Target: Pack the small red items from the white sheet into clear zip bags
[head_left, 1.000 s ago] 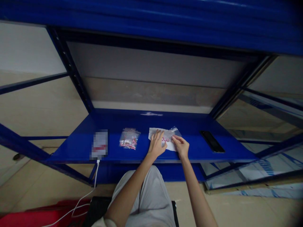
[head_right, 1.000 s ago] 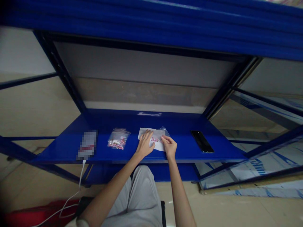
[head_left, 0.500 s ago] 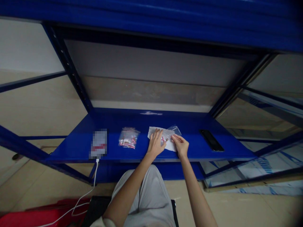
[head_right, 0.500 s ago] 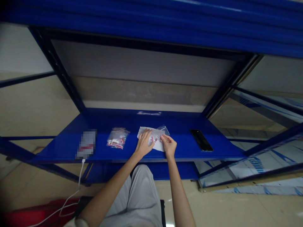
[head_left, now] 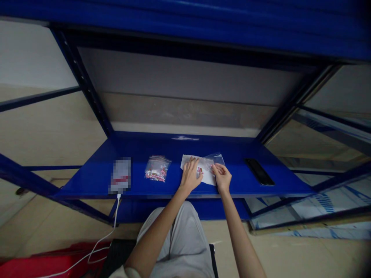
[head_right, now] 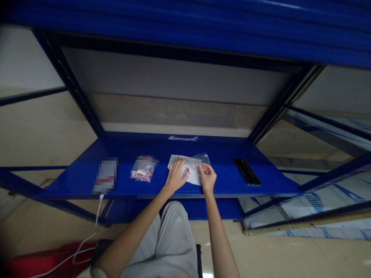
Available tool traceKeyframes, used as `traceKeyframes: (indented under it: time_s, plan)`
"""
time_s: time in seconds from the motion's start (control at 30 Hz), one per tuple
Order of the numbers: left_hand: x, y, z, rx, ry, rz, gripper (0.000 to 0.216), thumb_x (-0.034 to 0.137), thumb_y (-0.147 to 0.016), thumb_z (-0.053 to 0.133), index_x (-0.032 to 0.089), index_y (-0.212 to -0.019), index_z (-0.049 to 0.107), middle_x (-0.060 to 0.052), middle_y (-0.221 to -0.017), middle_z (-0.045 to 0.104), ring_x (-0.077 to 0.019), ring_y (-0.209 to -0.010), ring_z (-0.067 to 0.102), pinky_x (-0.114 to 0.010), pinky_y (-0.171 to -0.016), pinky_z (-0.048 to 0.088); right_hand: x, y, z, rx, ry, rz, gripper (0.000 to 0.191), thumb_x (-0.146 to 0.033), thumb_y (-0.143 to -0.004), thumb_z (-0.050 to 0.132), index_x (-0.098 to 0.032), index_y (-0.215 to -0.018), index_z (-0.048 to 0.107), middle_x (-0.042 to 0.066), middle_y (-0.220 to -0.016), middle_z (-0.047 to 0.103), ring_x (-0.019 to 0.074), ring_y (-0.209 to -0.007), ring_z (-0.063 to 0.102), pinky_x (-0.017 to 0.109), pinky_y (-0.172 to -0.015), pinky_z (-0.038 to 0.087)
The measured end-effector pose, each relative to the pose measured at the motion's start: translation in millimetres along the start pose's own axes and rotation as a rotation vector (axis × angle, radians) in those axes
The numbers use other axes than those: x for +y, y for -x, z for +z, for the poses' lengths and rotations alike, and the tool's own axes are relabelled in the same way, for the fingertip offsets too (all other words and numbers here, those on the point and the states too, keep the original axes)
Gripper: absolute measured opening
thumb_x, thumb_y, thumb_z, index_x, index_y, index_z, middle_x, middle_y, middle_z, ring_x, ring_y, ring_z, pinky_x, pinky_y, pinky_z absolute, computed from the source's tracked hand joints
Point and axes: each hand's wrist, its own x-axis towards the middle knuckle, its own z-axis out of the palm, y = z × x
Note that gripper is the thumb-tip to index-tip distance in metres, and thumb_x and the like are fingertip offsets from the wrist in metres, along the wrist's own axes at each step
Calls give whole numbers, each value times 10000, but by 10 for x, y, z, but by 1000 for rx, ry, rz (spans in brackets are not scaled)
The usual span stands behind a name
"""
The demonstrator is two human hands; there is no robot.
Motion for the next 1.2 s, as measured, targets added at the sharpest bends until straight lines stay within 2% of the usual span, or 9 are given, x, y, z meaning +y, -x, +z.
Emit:
traceKeyframes:
  time_s: [0.13, 0.4, 0.6, 0.83, 0.93, 1.07, 1.13, 1.2]
  plan:
    - [-2, 3, -7, -2, -4, 10, 529, 258, -787, 443, 139, -1287, 317, -125, -1331, 403, -231, -1310, 224, -421, -1034, 251, 17, -3, 0, 2, 15, 20, 411, -418, -540, 748, -139, -807, 608, 70, -725, 677, 209, -676, 651, 316, -612, 550]
    - [-2, 3, 1, 11, -10, 18, 508, 253, -788, 436, 140, -1274, 335, -118, -1323, 411, -226, -1307, 230, -412, -1032, 253, -69, 30, 15, -136, 120, -67, 343, -433, -662, 648, -154, -862, 641, 84, -897, 671, 210, -814, 629, 299, -639, 538]
    - [-8, 0, 6, 27, 8, 21, 513, 242, -781, 442, 134, -1271, 334, -123, -1311, 421, -225, -1307, 228, -408, -1032, 257, -157, 58, 11, -11, 114, -93, 332, -444, -682, 630, -150, -835, 607, 83, -830, 648, 207, -763, 613, 248, -494, 518]
    - [-11, -7, 14, 33, 25, 14, 507, 251, -783, 451, 131, -1264, 347, -129, -1301, 428, -235, -1299, 244, -418, -1025, 263, -147, 60, 25, -21, 75, -13, 412, -465, -627, 670, -134, -861, 596, 74, -742, 651, 204, -691, 630, 259, -487, 525]
    - [-17, -17, 19, 47, 32, 13, 488, 245, -794, 440, 125, -1260, 357, -132, -1292, 439, -240, -1295, 253, -421, -1020, 267, -131, 38, 23, 63, -1, 36, 477, -451, -591, 702, -128, -922, 583, 55, -706, 651, 192, -657, 631, 269, -510, 530]
    - [-24, -33, -10, 64, 47, 8, 490, 157, -829, 356, 127, -1313, 288, -125, -1304, 437, -213, -1296, 261, -400, -1011, 282, -133, 13, 10, 172, -44, 51, 548, -476, -618, 671, -131, -1031, 566, 34, -715, 647, 162, -613, 614, 237, -482, 501]
    - [-17, -33, -48, 76, 49, 12, 524, 122, -831, 335, 135, -1346, 233, -126, -1332, 407, -207, -1296, 266, -393, -1002, 294, -146, 20, 6, 127, -40, 63, 582, -487, -642, 648, -133, -1094, 551, 16, -685, 642, 135, -542, 584, 208, -433, 455]
    - [-6, -24, -92, 84, 49, 49, 552, 133, -831, 371, 156, -1360, 216, -127, -1362, 367, -211, -1297, 266, -393, -996, 302, -165, 42, 11, -6, -30, 97, 605, -478, -635, 660, -132, -1118, 550, 10, -659, 644, 121, -497, 557, 196, -411, 413]
